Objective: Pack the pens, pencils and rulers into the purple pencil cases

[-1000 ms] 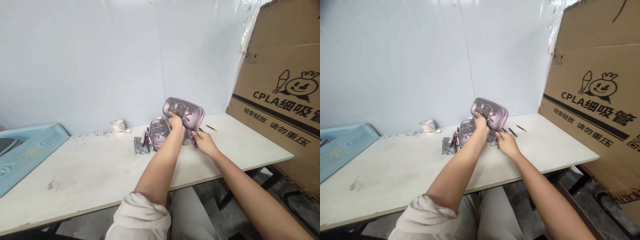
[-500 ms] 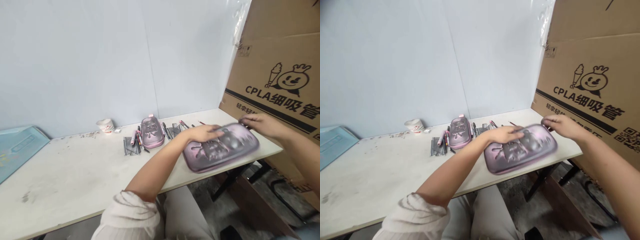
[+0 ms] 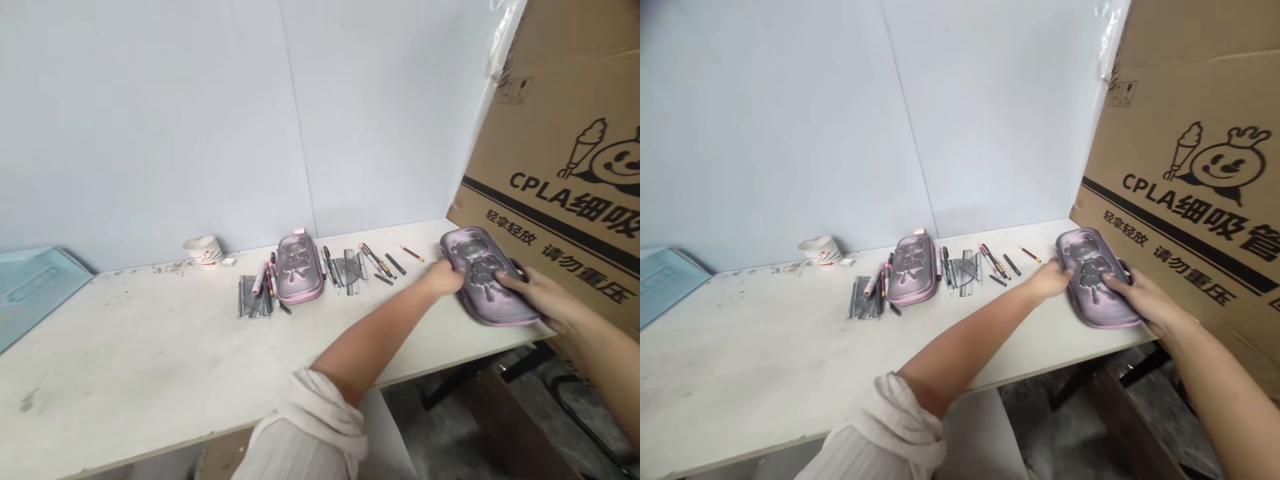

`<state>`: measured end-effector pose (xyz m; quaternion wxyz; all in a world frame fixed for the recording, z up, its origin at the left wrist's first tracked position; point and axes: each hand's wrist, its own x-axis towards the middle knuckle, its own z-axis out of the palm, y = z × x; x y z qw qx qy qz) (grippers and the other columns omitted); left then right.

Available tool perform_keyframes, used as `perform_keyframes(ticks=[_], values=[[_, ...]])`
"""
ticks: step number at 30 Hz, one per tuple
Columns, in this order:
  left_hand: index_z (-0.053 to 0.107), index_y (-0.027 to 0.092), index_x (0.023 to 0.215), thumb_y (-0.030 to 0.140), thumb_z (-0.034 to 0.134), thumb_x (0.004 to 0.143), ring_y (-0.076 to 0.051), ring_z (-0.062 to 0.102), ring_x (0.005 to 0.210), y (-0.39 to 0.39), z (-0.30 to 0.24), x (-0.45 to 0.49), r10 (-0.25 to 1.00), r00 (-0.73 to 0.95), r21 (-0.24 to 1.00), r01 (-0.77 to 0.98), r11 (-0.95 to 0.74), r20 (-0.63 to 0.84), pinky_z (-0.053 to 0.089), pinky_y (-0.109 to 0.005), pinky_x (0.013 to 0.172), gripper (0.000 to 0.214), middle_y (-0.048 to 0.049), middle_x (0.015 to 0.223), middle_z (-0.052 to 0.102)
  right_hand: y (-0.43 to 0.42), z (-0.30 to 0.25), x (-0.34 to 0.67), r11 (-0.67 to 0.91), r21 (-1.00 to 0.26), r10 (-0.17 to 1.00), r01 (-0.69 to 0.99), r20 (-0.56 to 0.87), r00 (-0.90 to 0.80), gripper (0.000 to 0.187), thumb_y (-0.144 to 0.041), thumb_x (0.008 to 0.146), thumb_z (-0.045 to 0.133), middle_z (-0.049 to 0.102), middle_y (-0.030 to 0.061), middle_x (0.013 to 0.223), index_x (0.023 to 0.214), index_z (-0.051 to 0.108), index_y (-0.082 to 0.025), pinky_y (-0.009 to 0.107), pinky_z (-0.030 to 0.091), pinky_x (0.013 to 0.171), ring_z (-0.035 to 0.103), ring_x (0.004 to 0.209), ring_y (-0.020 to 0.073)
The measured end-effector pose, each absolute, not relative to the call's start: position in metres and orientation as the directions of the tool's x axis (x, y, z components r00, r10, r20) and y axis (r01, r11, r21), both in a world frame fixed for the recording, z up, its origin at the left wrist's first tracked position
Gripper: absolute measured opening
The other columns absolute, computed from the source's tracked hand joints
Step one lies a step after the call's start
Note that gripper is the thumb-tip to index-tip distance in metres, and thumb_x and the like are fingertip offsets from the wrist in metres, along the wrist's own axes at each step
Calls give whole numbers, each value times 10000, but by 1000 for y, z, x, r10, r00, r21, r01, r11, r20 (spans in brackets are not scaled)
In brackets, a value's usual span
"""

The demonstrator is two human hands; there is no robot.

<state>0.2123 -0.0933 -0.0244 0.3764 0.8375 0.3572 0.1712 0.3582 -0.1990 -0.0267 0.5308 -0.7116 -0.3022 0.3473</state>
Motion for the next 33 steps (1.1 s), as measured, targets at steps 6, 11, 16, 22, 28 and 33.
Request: perform_keyframes(ticks=[6,11,16,22,28,33], values=[[481,142,1219,357,422,842,-232,520,1127,-4,1,122,880,446,522,717,-462,166,400,-334,956,438,-153,1241,510,-146,-41,403,-360,-928,760,101,-229,608,394,-351,730,645,620,144,1141,1089,570,-205,246,495,694,641,801,178],[478,125,1175,306,427,822,-335,446,1172,58,22,24,958,127,354,910,-216,256,353,-467,946,400,-210,1204,471,-87,-34,387,-384,-851,859,359,-187,477,494,-461,723,627,630,141,1115,1129,558,-188,323,485,776,630,871,218],[450,125,1183,343,444,807,-349,479,1124,83,19,-19,965,38,103,992,-66,258,380,-463,898,434,-228,1159,505,-44,-21,316,-161,-377,919,912,280,277,386,-416,828,468,612,209,1068,1025,623,-122,446,416,857,557,1000,308],[437,106,1205,361,402,824,-350,533,1067,93,8,-18,983,171,55,983,-175,65,390,-467,863,459,-243,1145,550,-26,-17,169,288,-226,929,931,303,-214,372,-364,831,467,584,107,1112,1142,541,-173,347,377,913,494,1056,224],[560,163,1104,318,442,814,-324,467,1142,84,-3,-7,912,410,26,912,-409,-21,308,-493,949,349,-170,1179,583,-21,-19,92,384,-114,923,916,85,-376,563,-401,751,518,527,169,1163,1237,437,-129,469,327,917,438,1105,308],[605,162,996,233,473,801,-299,490,1114,80,-2,-23,870,490,45,872,-488,-52,298,-479,966,246,-158,1117,618,-29,-25,79,327,46,932,944,151,-331,383,-289,797,459,565,172,1077,1155,523,-166,482,296,909,460,1066,311]])
